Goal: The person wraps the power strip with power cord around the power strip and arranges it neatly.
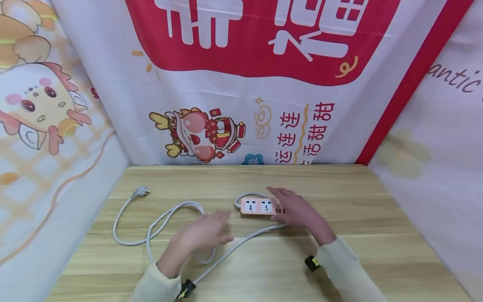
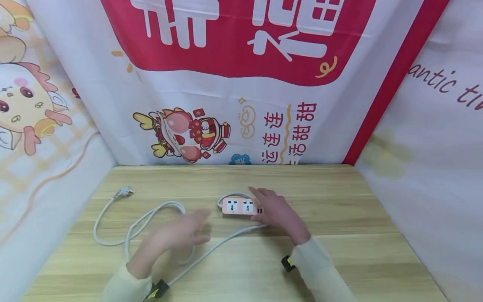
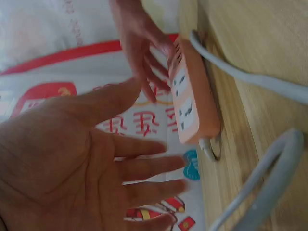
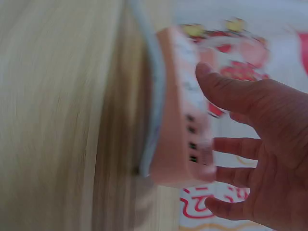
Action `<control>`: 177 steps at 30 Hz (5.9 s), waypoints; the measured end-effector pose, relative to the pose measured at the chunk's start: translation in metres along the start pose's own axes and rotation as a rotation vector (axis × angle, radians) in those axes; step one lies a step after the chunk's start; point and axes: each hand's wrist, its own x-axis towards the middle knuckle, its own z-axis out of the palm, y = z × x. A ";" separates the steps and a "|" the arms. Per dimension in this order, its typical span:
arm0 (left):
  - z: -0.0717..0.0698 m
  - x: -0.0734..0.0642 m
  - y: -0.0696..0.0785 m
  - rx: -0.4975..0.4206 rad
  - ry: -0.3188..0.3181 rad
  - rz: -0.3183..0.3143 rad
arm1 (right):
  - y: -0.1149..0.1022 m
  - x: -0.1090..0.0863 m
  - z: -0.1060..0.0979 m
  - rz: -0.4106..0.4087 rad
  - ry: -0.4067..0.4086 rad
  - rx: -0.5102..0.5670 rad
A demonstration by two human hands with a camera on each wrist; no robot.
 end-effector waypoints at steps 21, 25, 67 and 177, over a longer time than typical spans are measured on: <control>0.012 0.056 0.022 -0.120 0.061 0.194 | -0.018 0.012 -0.086 -0.283 0.015 0.186; -0.005 0.066 0.020 -0.393 0.438 0.140 | -0.030 0.001 -0.111 -0.363 0.050 0.213; -0.017 0.034 0.072 -0.296 0.161 0.139 | -0.065 -0.012 -0.097 -0.229 0.187 -0.047; -0.036 0.004 0.019 -0.466 0.314 0.537 | -0.071 -0.086 -0.070 -0.680 0.414 0.024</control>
